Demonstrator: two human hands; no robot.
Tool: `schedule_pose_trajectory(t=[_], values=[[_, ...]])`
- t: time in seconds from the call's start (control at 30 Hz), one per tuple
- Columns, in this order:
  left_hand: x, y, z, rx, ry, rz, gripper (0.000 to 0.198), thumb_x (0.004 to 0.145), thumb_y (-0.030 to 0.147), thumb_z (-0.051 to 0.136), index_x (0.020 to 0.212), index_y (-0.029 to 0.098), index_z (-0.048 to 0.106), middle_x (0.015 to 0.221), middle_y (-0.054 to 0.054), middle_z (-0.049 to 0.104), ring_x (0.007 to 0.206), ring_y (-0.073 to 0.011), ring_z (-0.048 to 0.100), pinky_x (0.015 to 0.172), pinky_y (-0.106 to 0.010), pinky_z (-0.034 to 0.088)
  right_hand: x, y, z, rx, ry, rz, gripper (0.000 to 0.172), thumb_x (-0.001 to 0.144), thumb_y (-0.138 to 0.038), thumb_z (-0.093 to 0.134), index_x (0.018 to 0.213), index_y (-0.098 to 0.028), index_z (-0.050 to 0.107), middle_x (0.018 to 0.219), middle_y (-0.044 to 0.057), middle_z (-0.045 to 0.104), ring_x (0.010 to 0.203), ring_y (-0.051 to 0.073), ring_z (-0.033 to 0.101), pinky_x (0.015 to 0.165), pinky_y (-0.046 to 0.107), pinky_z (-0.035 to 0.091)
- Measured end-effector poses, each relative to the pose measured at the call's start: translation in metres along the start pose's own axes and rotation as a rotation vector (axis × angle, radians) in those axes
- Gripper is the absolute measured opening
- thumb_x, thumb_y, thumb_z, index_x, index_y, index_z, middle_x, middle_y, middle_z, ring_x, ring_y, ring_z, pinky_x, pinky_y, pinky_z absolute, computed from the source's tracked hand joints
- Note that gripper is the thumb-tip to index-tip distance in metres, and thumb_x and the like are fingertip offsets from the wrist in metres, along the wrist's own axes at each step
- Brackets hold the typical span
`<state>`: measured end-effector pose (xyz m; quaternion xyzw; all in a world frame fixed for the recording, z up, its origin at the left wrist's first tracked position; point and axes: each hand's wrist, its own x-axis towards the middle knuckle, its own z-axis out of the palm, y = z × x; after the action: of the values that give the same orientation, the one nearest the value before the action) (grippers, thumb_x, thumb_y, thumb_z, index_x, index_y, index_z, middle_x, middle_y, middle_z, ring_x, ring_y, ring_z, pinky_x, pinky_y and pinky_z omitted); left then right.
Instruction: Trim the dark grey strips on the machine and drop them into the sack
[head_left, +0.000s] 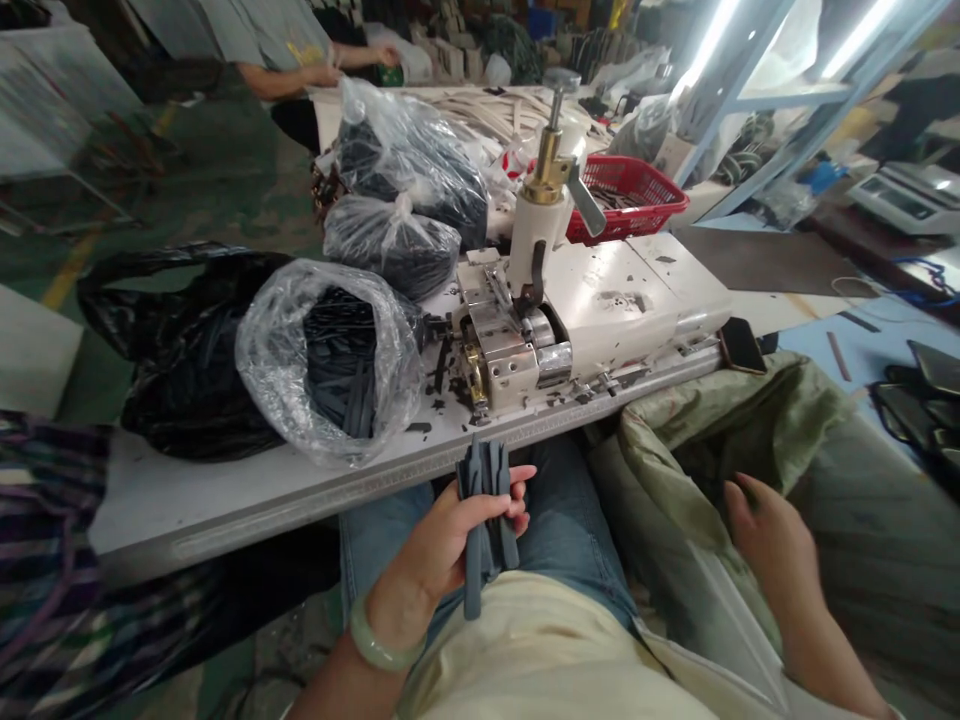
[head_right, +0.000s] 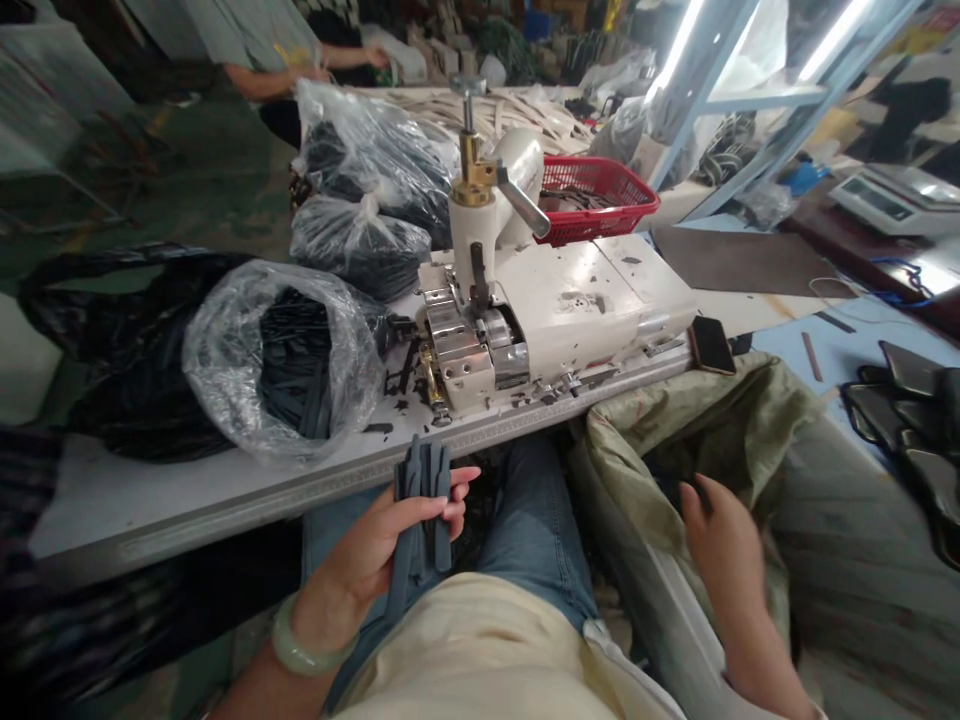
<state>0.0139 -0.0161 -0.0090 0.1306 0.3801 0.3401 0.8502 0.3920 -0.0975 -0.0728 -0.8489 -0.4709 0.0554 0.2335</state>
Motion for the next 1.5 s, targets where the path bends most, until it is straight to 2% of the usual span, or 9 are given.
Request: schedule_pose_trajectory(t=[0.17,0.3,0.6,0.77,0.87,1.0,1.07,1.3,1.5], values=[[-0.005,-0.011,0.003,0.069,0.012,-0.052,0.022,0.072,0.012,0.074,0.095,0.011,0.074,0.073,-0.004,0.063,0.07,-0.0123,0.061,0.077,-0.034,0.058,-0.023,-0.183,0.036,0.839,-0.743,-0.193,0.037,0.08,-0.049,0.061,0.098,-0.018,0.068,0.087,0.008,0.07,0.072,0.02,0.066,0.062,0.03,0.052],[-0.01,-0.018,0.0,0.141,0.16,0.033,0.018,0.067,0.021,0.08,0.079,0.012,0.072,0.068,-0.006,0.068,0.064,-0.016,0.064,0.066,-0.033,0.058,-0.049,-0.24,0.052,0.905,-0.919,-0.273,0.038,0.079,-0.044,0.067,0.054,-0.016,0.057,0.049,-0.003,0.053,0.043,0.009,0.048,0.04,0.02,0.034],[-0.005,-0.01,-0.031,0.673,0.47,0.52,0.028,0.08,0.041,0.066,0.085,0.015,0.074,0.071,-0.005,0.066,0.061,-0.0141,0.057,0.057,-0.025,0.047,-0.035,-0.237,0.072,1.141,-0.767,0.05,0.032,0.078,-0.046,0.067,0.067,-0.016,0.073,0.05,0.0,0.059,0.042,0.008,0.042,0.039,0.02,0.03],[-0.002,-0.009,-0.02,1.009,0.421,0.591,0.024,0.064,0.035,0.081,0.077,0.018,0.072,0.062,0.001,0.058,0.059,-0.0138,0.052,0.06,-0.026,0.042,-0.034,-0.243,0.072,1.147,-0.763,0.117,0.031,0.074,-0.045,0.071,0.064,-0.015,0.071,0.045,-0.001,0.056,0.039,0.008,0.045,0.038,0.019,0.034],[0.0,-0.013,-0.016,0.81,0.406,0.487,0.025,0.065,0.036,0.079,0.067,0.016,0.064,0.058,0.002,0.055,0.054,-0.0112,0.047,0.051,-0.023,0.037,-0.034,-0.246,0.07,1.214,-0.852,0.112,0.031,0.075,-0.044,0.071,0.064,-0.015,0.071,0.048,-0.001,0.057,0.04,0.006,0.043,0.039,0.018,0.034],[0.003,-0.014,-0.016,0.229,0.222,0.181,0.033,0.062,0.037,0.082,0.073,0.014,0.062,0.06,0.003,0.051,0.045,-0.0042,0.033,0.041,-0.017,0.022,-0.039,-0.242,0.075,1.465,-1.29,0.156,0.03,0.076,-0.044,0.073,0.091,-0.018,0.072,0.073,0.001,0.066,0.052,0.006,0.05,0.045,0.017,0.036],[0.005,-0.014,-0.015,0.059,0.14,0.092,0.035,0.058,0.034,0.086,0.071,0.013,0.061,0.061,0.004,0.048,0.046,-0.0021,0.03,0.041,-0.015,0.02,-0.044,-0.24,0.079,1.523,-1.354,0.149,0.03,0.074,-0.042,0.075,0.09,-0.018,0.07,0.067,-0.001,0.063,0.051,0.006,0.048,0.044,0.016,0.032],[0.016,-0.015,-0.018,0.187,0.199,0.18,0.036,0.073,0.043,0.075,0.078,0.009,0.066,0.055,0.007,0.032,0.047,-0.0026,0.026,0.042,-0.015,0.021,-0.006,-0.254,0.081,1.403,-0.907,-0.005,0.031,0.081,-0.047,0.065,0.075,-0.017,0.061,0.066,-0.001,0.062,0.055,0.009,0.054,0.048,0.019,0.04],[0.014,-0.004,-0.023,0.185,0.198,0.248,0.036,0.084,0.041,0.064,0.104,0.012,0.067,0.066,0.003,0.041,0.052,-0.0046,0.032,0.044,-0.017,0.026,0.055,-0.277,0.09,1.376,-0.673,0.184,0.033,0.07,-0.047,0.068,0.066,-0.017,0.056,0.041,-0.011,0.036,0.03,0.003,0.026,0.031,0.018,0.014]])
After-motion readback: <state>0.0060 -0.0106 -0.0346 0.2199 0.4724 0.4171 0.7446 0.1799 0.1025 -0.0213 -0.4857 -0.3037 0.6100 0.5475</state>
